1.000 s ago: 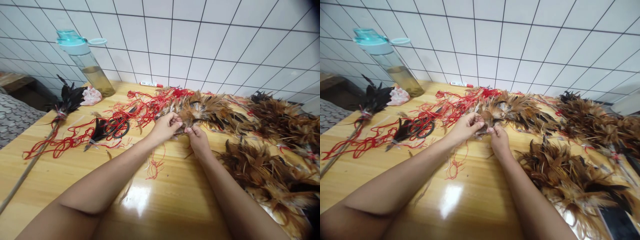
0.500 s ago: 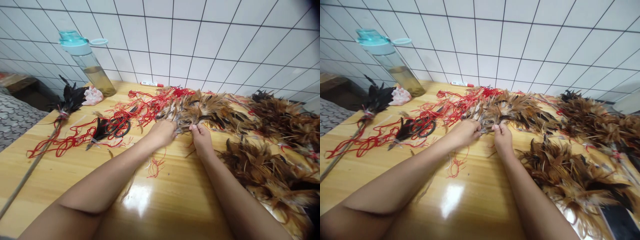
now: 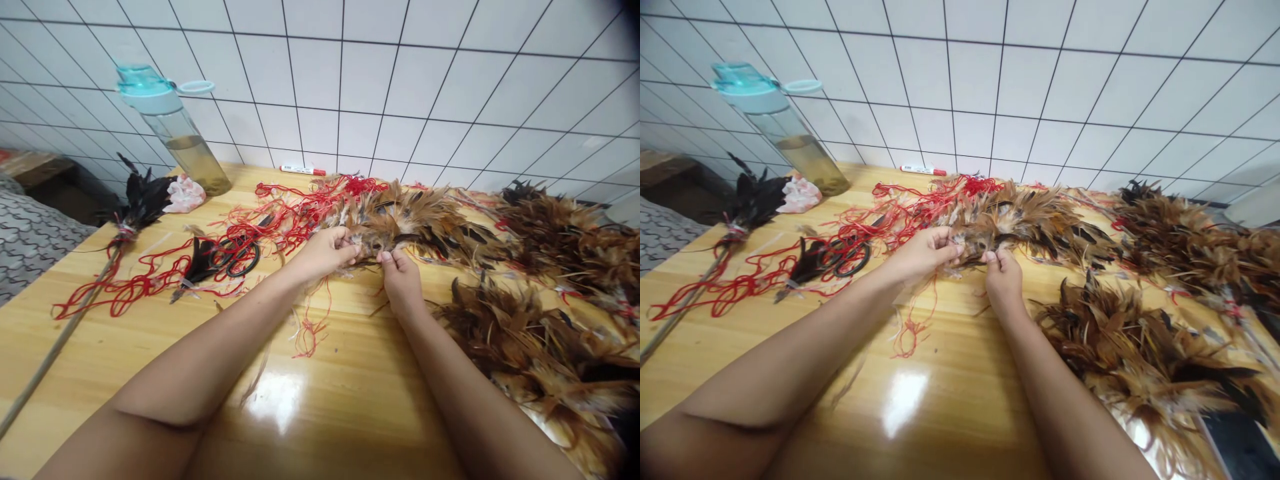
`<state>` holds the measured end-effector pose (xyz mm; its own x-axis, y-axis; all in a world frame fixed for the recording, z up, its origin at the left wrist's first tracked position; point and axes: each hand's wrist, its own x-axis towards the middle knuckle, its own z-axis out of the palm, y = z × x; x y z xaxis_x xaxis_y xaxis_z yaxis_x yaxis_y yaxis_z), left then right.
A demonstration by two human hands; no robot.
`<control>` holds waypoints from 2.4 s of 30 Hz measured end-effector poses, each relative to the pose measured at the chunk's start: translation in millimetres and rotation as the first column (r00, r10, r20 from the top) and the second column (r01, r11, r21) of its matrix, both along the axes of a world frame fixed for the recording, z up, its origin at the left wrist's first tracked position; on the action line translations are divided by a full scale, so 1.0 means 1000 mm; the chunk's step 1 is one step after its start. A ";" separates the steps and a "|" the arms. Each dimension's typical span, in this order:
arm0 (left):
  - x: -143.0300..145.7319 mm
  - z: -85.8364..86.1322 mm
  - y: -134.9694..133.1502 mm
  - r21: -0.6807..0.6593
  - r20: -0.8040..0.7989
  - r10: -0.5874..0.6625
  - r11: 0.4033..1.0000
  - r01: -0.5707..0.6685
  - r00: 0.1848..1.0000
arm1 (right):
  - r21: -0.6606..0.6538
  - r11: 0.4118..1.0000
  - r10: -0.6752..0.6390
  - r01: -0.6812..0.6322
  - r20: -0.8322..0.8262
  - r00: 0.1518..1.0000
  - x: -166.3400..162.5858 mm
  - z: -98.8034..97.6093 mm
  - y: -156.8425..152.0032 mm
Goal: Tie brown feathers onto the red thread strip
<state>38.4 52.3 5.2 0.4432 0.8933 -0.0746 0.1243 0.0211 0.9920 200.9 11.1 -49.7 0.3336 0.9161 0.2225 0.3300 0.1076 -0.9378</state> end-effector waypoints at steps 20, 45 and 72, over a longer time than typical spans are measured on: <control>0.015 -0.003 -0.011 -0.176 0.210 0.089 0.983 -0.052 0.974 | 0.005 0.998 0.066 -0.067 0.061 0.996 -0.007 0.008 -0.003; 0.000 -0.004 0.006 0.271 0.072 0.198 0.939 -0.210 0.978 | -0.142 0.919 0.221 -0.368 -0.587 0.779 -0.001 0.026 -0.004; 0.016 -0.012 -0.006 0.217 0.094 0.160 0.960 -0.177 0.983 | -0.116 0.964 0.146 -0.238 -0.519 0.843 -0.013 0.016 -0.005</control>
